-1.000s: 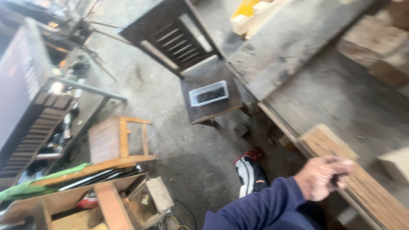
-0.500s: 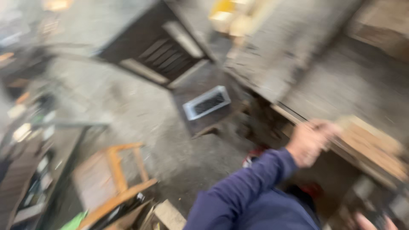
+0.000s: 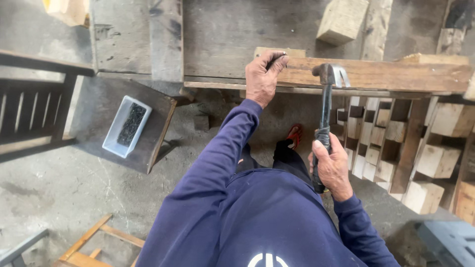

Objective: The person hammers nails into wooden planks and blocks on a workbench. They repeatedly position the wood, drive nails with a hammer, and adjust the pieces before moving them aside.

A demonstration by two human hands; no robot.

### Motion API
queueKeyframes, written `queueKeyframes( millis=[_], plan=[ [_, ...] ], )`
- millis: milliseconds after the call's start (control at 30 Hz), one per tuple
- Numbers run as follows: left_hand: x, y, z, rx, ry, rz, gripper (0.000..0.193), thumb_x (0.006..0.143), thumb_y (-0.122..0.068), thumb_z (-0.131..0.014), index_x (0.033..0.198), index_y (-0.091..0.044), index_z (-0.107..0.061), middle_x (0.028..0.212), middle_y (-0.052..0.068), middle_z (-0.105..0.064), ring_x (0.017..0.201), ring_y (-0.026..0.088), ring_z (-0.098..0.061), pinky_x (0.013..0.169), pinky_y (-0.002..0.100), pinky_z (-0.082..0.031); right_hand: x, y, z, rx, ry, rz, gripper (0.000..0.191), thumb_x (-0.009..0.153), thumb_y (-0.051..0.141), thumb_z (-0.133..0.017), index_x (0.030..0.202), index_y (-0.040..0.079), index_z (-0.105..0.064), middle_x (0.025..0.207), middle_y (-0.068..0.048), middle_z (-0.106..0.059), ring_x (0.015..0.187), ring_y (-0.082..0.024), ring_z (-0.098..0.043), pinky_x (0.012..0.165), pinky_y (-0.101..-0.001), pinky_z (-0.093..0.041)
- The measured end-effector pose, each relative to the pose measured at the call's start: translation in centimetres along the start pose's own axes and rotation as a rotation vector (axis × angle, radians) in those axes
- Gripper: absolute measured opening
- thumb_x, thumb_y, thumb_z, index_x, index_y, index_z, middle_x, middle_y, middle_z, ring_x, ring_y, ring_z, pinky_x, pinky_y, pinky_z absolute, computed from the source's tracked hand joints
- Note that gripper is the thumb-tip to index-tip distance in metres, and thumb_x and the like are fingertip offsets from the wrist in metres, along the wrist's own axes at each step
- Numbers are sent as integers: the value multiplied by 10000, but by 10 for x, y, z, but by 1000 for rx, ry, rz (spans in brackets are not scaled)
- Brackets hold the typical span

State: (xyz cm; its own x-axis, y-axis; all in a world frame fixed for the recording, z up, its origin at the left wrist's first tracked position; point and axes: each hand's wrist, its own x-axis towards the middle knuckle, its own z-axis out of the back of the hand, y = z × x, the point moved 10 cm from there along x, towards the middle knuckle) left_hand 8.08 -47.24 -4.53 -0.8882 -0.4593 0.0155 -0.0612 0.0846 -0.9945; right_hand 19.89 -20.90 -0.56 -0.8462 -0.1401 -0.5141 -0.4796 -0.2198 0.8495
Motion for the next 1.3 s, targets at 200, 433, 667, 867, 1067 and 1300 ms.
queueKeyframes(
  millis=[200,433,667,867,1067,1300],
  plan=[
    [16,14,-26,168,171,-130,138,920,-145,-784,1029,-62,-767,905,45,-778,801,118,-707,742,260,-585,10,-28,5,37,9,-5,360,1016,240,-588,1314,46,-534,781,-5,-551,554,-93,-550,440,-247,-469],
    [14,25,-32,241,206,-131,179,897,-197,-801,1046,-97,-789,947,52,-806,804,139,-751,747,277,-604,16,-49,6,6,78,-42,385,1045,311,-499,1354,86,-456,792,-9,-591,566,-82,-562,486,-243,-500],
    [12,11,-35,338,220,-201,186,895,-208,-796,1051,-107,-783,969,59,-795,831,178,-752,762,287,-596,16,-47,22,-78,4,-64,325,1026,334,-573,1176,47,-540,697,-17,-530,522,-94,-519,436,-258,-451],
    [9,12,-38,372,246,-185,167,901,-202,-790,1050,-126,-786,987,52,-785,853,191,-752,773,297,-600,1,-3,11,-59,3,46,321,1030,362,-557,1144,62,-550,700,13,-537,530,-63,-513,442,-228,-443],
    [10,11,-38,363,233,-207,168,888,-188,-789,1045,-128,-783,958,46,-785,835,180,-743,757,288,-600,3,43,-1,-133,25,222,337,1041,379,-574,1106,52,-529,734,15,-535,550,-62,-533,459,-230,-467],
    [10,11,-38,390,243,-177,160,887,-186,-786,1039,-136,-797,934,45,-787,804,168,-736,730,287,-596,0,48,6,-290,17,158,345,1024,413,-555,1091,75,-546,672,28,-540,513,-59,-542,432,-238,-476]
  ],
)
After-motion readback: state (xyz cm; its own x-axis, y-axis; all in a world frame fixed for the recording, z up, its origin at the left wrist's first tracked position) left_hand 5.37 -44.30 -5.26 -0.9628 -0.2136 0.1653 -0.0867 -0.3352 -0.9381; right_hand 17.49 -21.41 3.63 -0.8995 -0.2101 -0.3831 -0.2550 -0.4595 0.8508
